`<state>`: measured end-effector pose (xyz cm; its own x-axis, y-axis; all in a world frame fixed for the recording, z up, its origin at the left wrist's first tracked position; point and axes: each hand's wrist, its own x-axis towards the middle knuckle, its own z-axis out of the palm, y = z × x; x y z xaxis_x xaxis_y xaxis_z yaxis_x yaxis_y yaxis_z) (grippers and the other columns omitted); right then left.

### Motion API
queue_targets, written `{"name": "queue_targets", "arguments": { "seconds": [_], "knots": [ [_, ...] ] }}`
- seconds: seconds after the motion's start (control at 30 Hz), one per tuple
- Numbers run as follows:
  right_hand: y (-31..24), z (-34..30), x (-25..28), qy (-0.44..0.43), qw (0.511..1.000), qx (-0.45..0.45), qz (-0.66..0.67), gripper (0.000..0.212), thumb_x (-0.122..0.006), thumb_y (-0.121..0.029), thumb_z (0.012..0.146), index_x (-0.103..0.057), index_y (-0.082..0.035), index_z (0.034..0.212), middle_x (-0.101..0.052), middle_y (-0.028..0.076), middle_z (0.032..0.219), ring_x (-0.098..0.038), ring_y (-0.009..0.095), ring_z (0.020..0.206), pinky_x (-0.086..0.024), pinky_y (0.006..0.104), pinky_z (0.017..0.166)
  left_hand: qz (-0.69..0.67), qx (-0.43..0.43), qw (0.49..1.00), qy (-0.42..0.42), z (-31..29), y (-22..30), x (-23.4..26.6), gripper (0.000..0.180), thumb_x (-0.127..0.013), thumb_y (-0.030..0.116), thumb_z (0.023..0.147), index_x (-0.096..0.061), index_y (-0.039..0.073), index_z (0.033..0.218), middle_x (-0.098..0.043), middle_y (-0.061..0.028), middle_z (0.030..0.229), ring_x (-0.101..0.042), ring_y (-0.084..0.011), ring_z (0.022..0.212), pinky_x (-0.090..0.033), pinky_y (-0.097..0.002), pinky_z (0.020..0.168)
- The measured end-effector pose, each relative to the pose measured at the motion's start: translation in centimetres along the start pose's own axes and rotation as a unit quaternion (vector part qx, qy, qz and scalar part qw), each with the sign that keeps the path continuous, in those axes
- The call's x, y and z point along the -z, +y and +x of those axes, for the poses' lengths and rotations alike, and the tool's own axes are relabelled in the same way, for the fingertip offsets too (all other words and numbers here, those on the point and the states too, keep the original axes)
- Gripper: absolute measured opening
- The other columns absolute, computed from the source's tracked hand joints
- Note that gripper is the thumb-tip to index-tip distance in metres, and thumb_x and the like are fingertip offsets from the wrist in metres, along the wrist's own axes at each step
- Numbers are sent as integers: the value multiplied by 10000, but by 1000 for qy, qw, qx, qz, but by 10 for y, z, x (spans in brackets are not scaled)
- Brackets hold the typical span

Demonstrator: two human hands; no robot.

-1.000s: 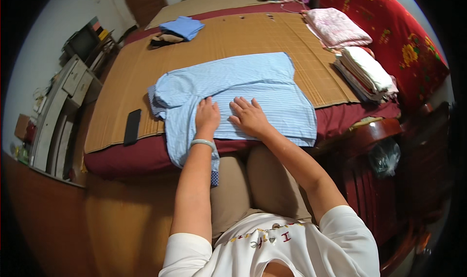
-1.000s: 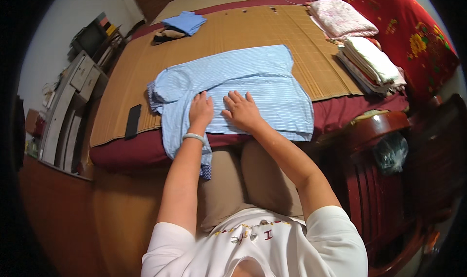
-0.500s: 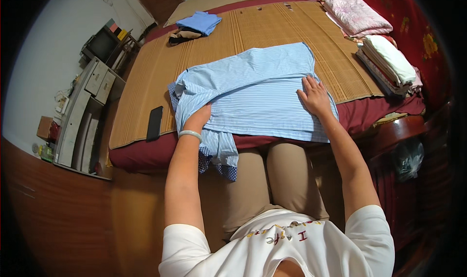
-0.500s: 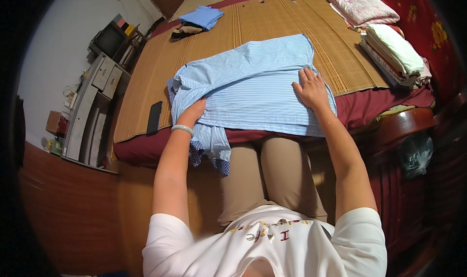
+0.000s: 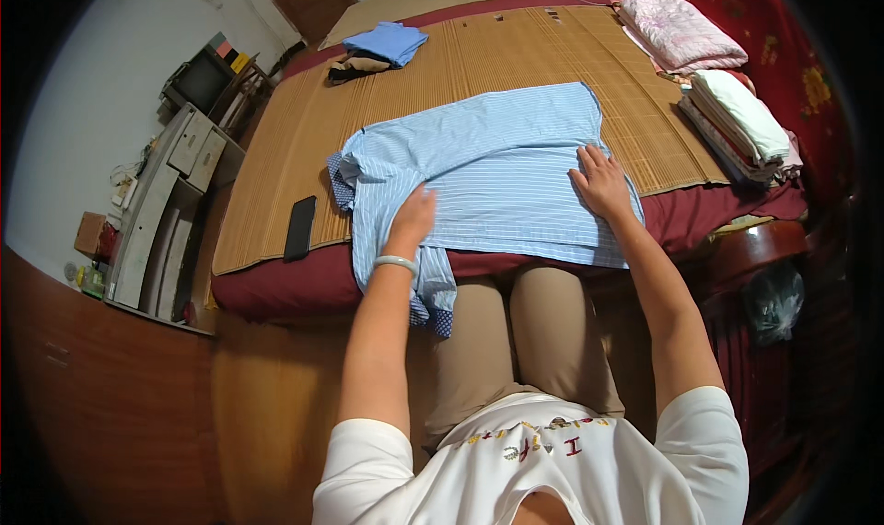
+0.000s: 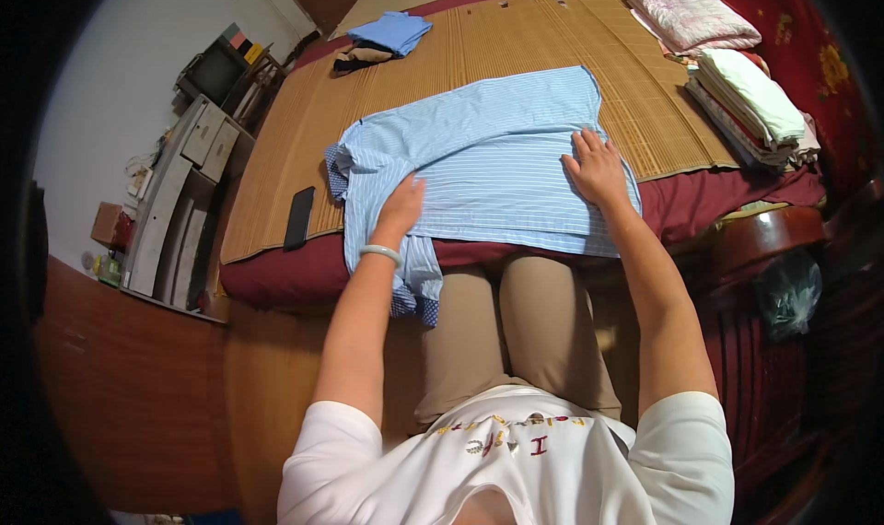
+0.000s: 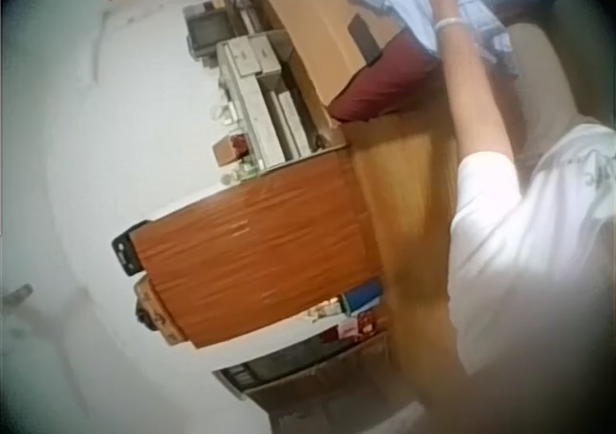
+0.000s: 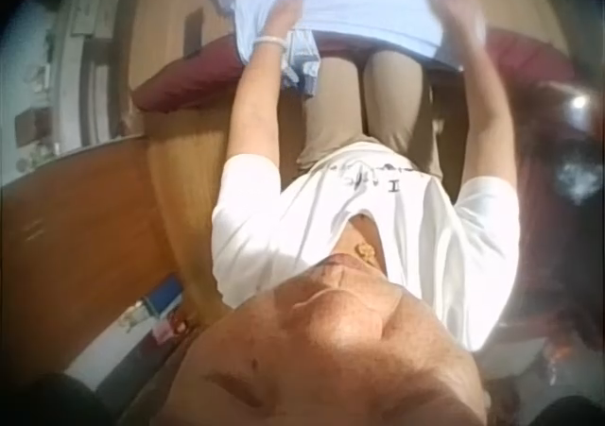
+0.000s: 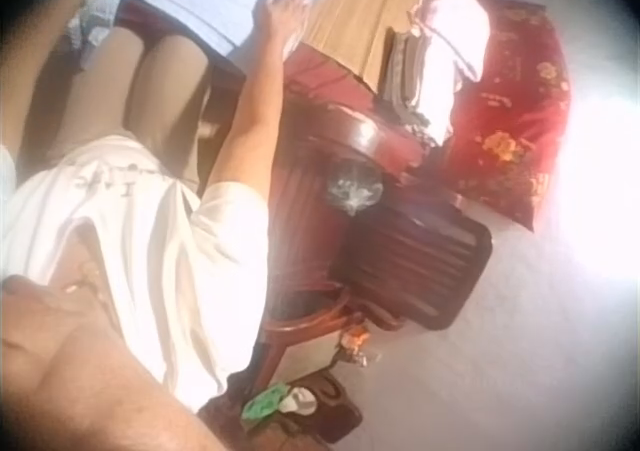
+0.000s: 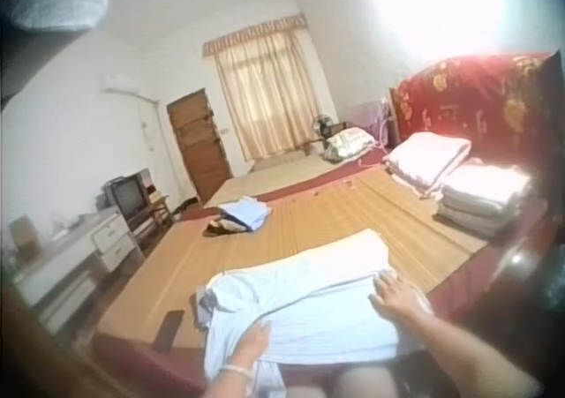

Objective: Folding a blue and white striped shirt on a bed.

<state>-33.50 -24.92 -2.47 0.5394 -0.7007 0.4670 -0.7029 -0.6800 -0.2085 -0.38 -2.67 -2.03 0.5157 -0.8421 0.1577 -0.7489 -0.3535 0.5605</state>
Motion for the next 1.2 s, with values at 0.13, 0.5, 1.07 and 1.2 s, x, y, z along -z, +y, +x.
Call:
{"name": "queue_targets", "arguments": {
  "seconds": [0.13, 0.5, 1.07, 1.2],
  "knots": [
    [2, -1, 0, 11, 1000, -3, 5, 590, -523, -450, 956, -520, -60, 1399, -483, 172, 1469, -412, 301, 1395, -268, 470, 1172, 63, -76, 990, 100, -11, -46, 37, 470, -424, 357, 1009, -582, 35, 1313, -534, -225, 1400, -480, -414, 1302, -365, -418, 1114],
    [11, -7, 1, 28, 1000, 4, -2, 569, -541, -420, 944, -540, -48, 1375, -509, 170, 1442, -438, 305, 1371, -289, 471, 1159, 141, 11, 990, -18, -11, 77, 0, 583, -417, 449, 989, -561, -24, 1299, -531, -283, 1366, -486, -427, 1282, -376, -435, 1099],
    [3, -2, 5, 20, 1000, 9, -3, 557, -554, -399, 928, -559, -31, 1345, -530, 193, 1414, -464, 328, 1344, -311, 491, 1136, 172, 157, 963, 139, -2, 27, -20, 570, -480, 463, 943, -609, 35, 1296, -506, -228, 1434, -482, -422, 1312, -357, -489, 1111],
    [-9, 6, 4, 3, 1000, -6, -5, 526, -541, -365, 934, -566, -3, 1313, -528, 197, 1391, -500, 352, 1290, -321, 557, 1105, 112, 144, 965, 188, -13, 29, -14, 691, -484, 542, 921, -596, -26, 1298, -514, -273, 1408, -479, -448, 1310, -332, -514, 1115]
  ]
}}
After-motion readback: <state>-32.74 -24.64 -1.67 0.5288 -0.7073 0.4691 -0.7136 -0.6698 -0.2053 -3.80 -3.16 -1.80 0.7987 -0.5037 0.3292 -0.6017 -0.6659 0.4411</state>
